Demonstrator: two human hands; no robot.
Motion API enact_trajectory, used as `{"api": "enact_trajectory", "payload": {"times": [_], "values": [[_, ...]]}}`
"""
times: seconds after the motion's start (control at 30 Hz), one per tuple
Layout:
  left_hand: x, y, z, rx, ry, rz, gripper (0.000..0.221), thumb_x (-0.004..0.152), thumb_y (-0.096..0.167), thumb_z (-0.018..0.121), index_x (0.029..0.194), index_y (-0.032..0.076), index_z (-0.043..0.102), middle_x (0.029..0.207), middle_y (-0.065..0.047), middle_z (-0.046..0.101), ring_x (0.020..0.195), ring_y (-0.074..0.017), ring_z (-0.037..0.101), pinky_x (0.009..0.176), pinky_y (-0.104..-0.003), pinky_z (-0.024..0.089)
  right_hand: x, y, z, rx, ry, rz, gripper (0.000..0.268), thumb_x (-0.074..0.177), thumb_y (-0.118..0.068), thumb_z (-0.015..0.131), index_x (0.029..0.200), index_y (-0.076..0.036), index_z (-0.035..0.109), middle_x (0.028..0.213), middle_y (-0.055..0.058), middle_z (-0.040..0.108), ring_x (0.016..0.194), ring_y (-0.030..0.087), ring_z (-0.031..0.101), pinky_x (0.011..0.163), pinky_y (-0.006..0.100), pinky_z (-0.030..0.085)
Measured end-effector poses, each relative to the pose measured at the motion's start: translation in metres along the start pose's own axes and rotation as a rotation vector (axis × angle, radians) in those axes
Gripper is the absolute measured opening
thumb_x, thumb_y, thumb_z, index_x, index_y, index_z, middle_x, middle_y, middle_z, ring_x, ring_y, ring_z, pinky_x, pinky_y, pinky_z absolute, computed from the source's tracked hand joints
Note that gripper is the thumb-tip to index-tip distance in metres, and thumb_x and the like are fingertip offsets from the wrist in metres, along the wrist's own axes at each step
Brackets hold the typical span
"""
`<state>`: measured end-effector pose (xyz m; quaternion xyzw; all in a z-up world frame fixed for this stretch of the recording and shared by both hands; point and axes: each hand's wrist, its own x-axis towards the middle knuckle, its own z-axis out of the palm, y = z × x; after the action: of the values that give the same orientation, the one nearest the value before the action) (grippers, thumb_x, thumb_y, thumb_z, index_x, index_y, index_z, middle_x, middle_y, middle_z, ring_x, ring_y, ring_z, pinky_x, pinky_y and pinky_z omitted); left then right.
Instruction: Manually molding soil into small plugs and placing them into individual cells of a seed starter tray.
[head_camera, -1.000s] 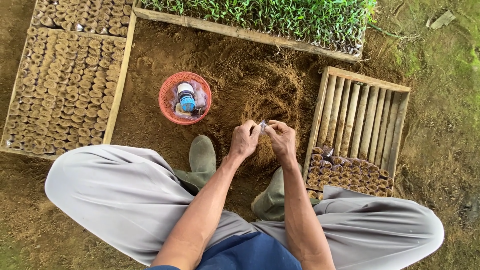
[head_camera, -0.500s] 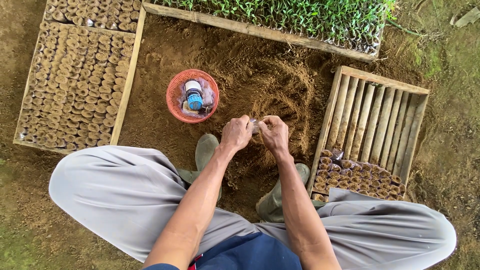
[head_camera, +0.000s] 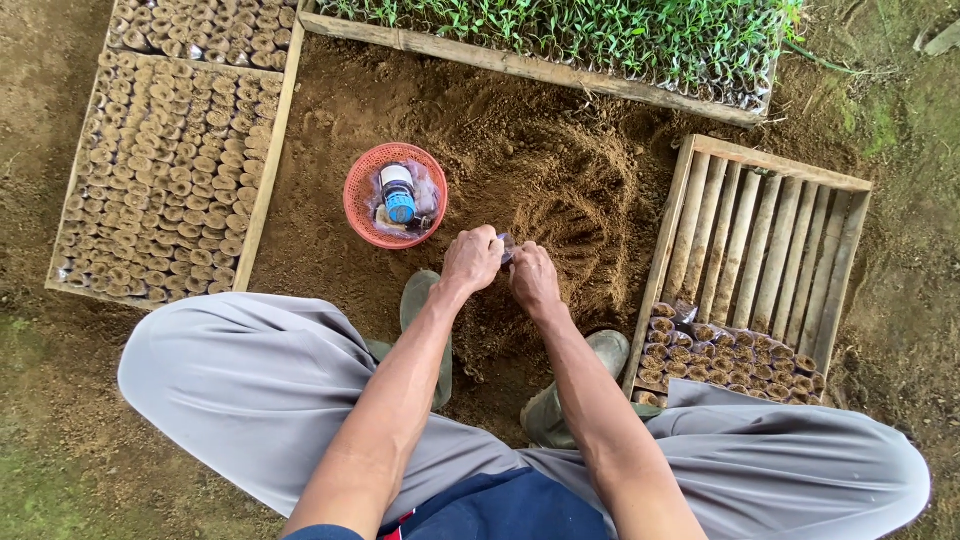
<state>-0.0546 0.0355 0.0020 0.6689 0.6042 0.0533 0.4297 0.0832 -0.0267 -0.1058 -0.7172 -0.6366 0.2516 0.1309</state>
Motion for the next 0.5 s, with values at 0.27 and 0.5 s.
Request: {"api": "enact_trajectory", "payload": {"times": [0.27,0.5], "values": [[0.01,-0.007,0.009,-0.04,-0.014,-0.007,0.03,0.087,0.029,0.051,0.087,0.006,0.069,0.092,-0.026,0.072,0.095,-0.051,0.07,0.08,-0.061,0.053,-0.005,-0.005,-0.065,0.798,0.113,0.492,0.016,0.076,-0.008,0.078,0.09,-0.015,0.08,0.083,0.007,0.075,0.077,0.018,0.072,0.069,0.033,0.064],[0.004,0.01,0.01,-0.048,-0.03,0.056,0.027,0.09,0.029,0.056,0.085,0.005,0.067,0.093,-0.028,0.072,0.096,-0.053,0.068,0.08,-0.062,0.052,-0.014,-0.053,-0.148,1.155,0.083,0.399,0.019,0.087,0.004,0.07,0.104,0.008,0.074,0.091,0.023,0.074,0.082,0.021,0.072,0.074,0.034,0.066]]}}
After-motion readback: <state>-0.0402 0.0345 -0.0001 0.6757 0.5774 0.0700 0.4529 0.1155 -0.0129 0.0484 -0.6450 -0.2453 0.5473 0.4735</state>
